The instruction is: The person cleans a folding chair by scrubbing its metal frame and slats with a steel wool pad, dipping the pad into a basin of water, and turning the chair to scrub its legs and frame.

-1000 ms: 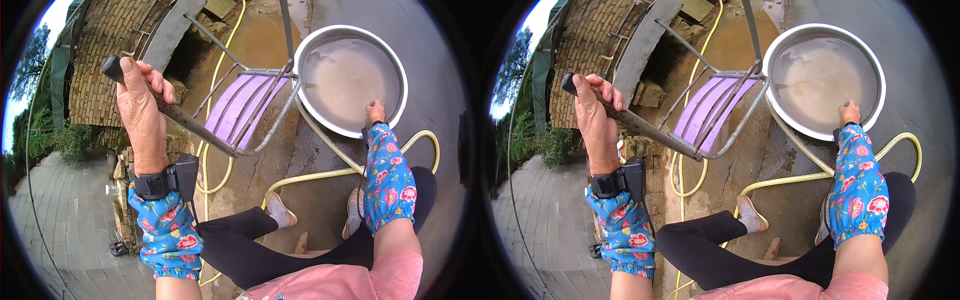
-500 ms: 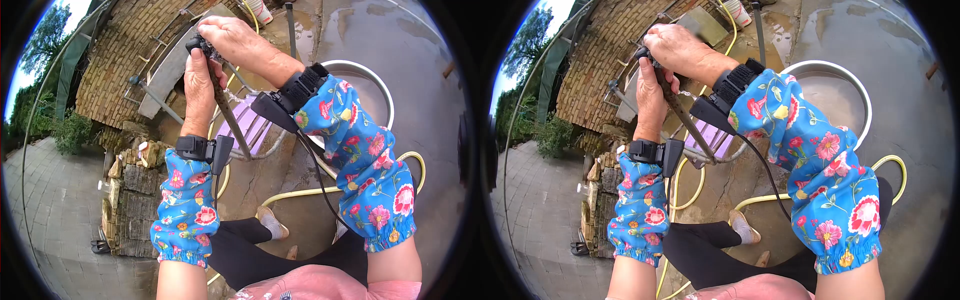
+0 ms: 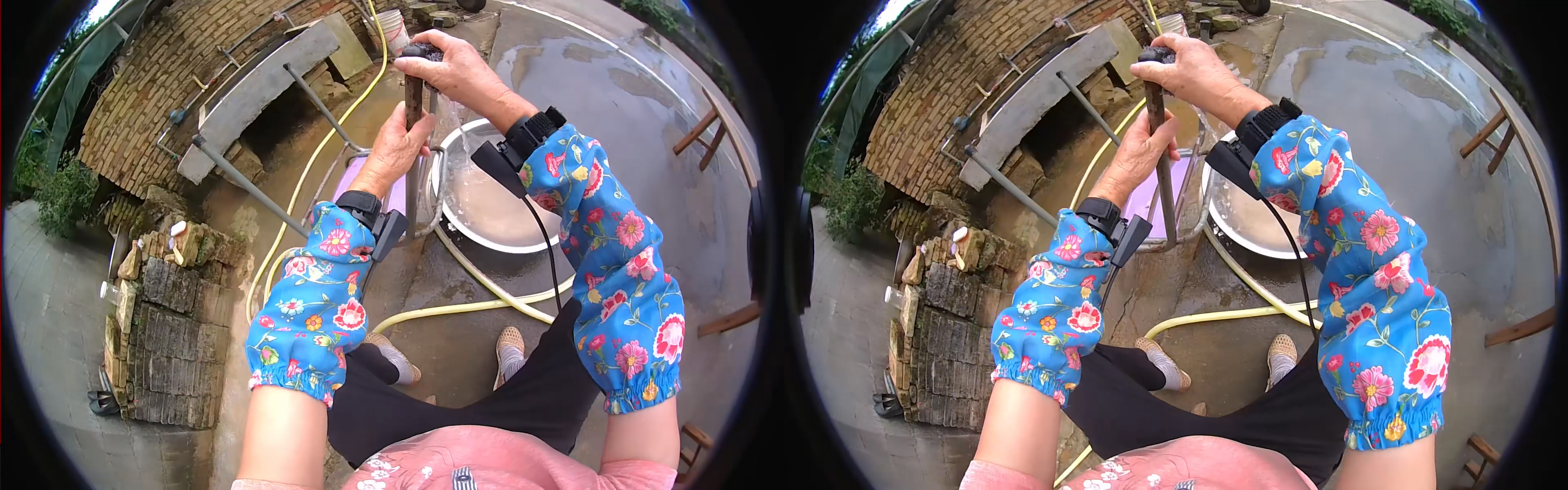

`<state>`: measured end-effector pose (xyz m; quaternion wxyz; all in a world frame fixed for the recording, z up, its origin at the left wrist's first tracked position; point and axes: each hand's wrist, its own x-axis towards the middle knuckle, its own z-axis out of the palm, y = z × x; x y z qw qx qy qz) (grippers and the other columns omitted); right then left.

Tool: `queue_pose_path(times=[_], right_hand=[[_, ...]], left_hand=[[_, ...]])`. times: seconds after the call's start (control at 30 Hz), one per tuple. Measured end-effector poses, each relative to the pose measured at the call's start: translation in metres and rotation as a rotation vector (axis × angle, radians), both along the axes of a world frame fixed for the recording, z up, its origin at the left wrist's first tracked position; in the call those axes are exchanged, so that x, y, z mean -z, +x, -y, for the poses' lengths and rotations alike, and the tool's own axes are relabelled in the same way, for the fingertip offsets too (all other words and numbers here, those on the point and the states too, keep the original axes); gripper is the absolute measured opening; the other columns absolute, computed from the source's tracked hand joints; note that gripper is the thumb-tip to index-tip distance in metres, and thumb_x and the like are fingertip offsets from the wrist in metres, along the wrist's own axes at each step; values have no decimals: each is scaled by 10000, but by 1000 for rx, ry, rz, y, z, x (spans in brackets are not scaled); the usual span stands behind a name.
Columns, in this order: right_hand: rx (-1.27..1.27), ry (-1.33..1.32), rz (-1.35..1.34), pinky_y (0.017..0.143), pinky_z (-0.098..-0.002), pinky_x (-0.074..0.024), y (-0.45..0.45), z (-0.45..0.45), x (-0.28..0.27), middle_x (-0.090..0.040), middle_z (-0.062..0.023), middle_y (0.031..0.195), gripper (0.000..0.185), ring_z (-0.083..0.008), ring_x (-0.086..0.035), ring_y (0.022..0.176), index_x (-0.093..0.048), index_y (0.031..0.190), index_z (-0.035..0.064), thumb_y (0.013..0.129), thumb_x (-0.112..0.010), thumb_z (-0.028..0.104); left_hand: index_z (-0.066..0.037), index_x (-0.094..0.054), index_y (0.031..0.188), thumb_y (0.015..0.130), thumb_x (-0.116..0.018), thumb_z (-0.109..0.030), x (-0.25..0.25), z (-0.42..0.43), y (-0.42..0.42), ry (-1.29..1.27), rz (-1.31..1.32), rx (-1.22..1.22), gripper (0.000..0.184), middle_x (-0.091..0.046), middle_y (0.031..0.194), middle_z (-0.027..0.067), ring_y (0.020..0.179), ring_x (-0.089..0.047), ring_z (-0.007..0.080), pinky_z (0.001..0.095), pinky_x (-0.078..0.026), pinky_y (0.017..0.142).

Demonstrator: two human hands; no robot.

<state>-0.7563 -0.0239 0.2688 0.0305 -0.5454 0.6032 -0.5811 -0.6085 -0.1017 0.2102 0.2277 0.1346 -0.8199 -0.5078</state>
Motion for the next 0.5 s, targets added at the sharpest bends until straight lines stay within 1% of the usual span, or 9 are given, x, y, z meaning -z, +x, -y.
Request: queue_pose_path(times=[0.07,0.13,0.2,0.27,0.33,0.37,0.4,0.47,0.5], right_hand=[[15,3,9,782,-321,-514,0,-5,5,-666,-150,948,594,-210,-651,868,-597,1152,-5,753,-751,408],[36,-161,74,648,-245,-481,11,-7,14,-619,-19,856,451,-85,-563,758,-593,1117,41,799,-759,315],[101,-237,112,669,-246,-481,27,-5,37,-618,-20,872,418,-83,-558,779,-593,1113,50,810,-754,288],[53,-246,311,754,-293,-497,37,-5,52,-653,-96,920,457,-158,-616,840,-595,1109,31,799,-735,335],[-32,-50,373,748,-283,-486,40,-20,66,-646,-73,902,420,-129,-591,842,-600,1092,30,822,-717,329],[1,-61,345,758,-267,-472,42,-25,69,-638,-50,878,361,-106,-567,833,-609,1084,21,867,-677,302],[8,-50,329,758,-267,-472,39,-29,69,-638,-50,878,361,-106,-567,833,-609,1084,21,867,-677,302],[-20,-244,591,778,-255,-462,35,-39,57,-638,-46,870,304,-97,-561,817,-618,1086,12,909,-632,259],[-20,-363,585,797,-250,-455,39,-47,43,-634,-64,932,238,-110,-566,861,-639,1047,-2,932,-599,202]], left_hand=[[-67,-526,995,943,-579,-257,32,-9,9,91,14,-68,204,-526,745,-15,606,-507,70,241,-454,567],[-57,-527,993,944,-579,-258,41,-9,10,123,-2,-64,213,-523,746,-14,614,-501,70,240,-449,567],[-48,-522,993,943,-580,-260,43,-11,10,105,-7,-102,225,-524,748,-12,603,-491,72,247,-442,556],[-41,-531,1002,942,-583,-262,40,-14,9,102,-45,-126,235,-526,743,-10,594,-483,74,253,-435,546],[-41,-544,1021,937,-589,-267,46,-15,9,125,-78,-144,245,-528,735,-9,586,-481,77,254,-428,539],[-41,-560,1042,929,-602,-267,44,-18,10,137,-72,-173,256,-543,729,-5,587,-487,82,261,-428,544],[-41,-560,1042,929,-602,-267,46,-17,10,151,-87,-167,256,-543,729,-5,587,-487,82,261,-428,544],[-35,-570,1036,924,-611,-270,48,-14,10,144,-84,-181,264,-554,722,-3,588,-491,94,270,-431,556],[-28,-585,1013,913,-634,-279,50,-13,9,162,-77,-196,275,-569,730,-9,625,-485,80,264,-431,580]])
